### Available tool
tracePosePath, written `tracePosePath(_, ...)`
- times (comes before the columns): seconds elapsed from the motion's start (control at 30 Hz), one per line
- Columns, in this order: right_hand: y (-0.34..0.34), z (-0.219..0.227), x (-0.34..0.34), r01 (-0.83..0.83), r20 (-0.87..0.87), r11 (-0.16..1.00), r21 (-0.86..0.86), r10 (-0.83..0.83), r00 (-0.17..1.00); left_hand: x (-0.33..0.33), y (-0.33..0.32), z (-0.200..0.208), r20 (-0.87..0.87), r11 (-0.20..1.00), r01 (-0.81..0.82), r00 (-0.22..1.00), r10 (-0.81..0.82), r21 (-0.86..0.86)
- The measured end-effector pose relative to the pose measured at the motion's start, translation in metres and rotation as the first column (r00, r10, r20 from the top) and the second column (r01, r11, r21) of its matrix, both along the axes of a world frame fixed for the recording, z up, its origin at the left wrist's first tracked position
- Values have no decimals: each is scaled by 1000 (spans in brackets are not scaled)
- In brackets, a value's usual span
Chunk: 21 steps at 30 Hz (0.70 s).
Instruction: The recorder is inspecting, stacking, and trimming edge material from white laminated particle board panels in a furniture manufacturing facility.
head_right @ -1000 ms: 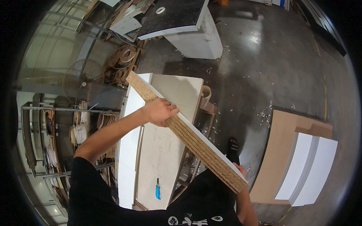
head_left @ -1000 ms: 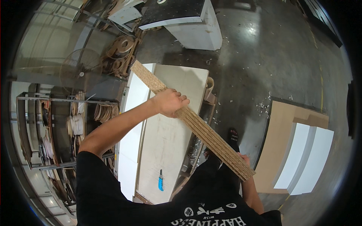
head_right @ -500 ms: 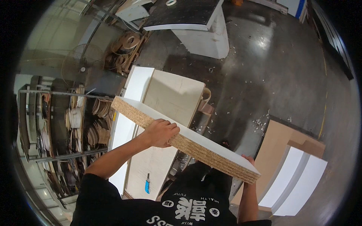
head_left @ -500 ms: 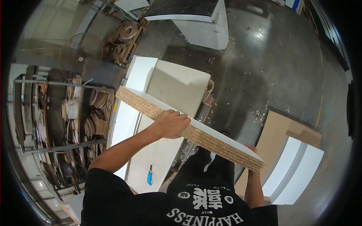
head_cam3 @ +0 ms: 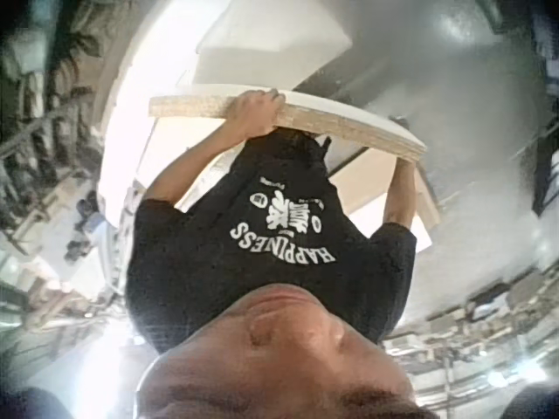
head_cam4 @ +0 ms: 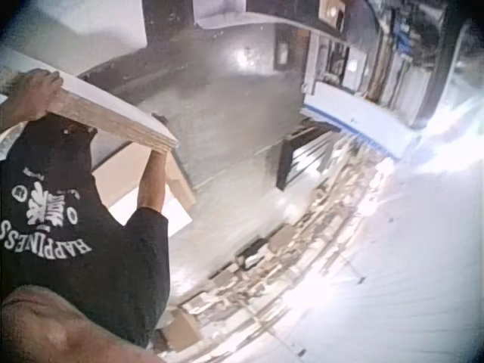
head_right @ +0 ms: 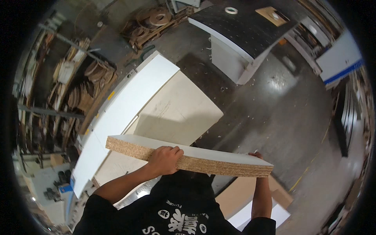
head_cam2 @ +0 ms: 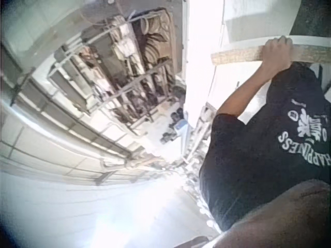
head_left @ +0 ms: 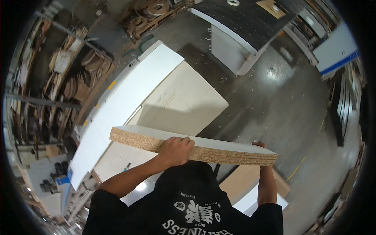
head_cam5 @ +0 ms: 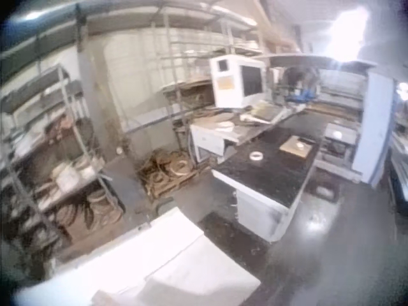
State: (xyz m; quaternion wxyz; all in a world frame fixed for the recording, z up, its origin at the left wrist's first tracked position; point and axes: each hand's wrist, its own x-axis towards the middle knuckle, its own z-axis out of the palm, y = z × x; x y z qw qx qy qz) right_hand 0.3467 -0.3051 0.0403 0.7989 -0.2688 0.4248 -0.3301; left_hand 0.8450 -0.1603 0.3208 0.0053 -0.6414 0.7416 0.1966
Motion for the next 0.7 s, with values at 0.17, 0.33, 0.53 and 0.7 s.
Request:
tracePosePath(0.17,-96,26,8,3,-184,992,124,20,983,4,0,-4,-107,989,-148,984,145,-17)
tracePosePath(0.33,-172,41,51,-230,-131,972,-40,223,966,9,0,-10,-121,950,-309,943,311,38)
tracePosePath(0.53,-247,57,99,-449,-103,892,50,452,886,9,-12,-10,-116,898,-429,891,438,94)
tracePosePath(0.7,-312,51,154,-463,-186,815,348,544,818,9,-24,1,-60,846,-532,845,531,-14)
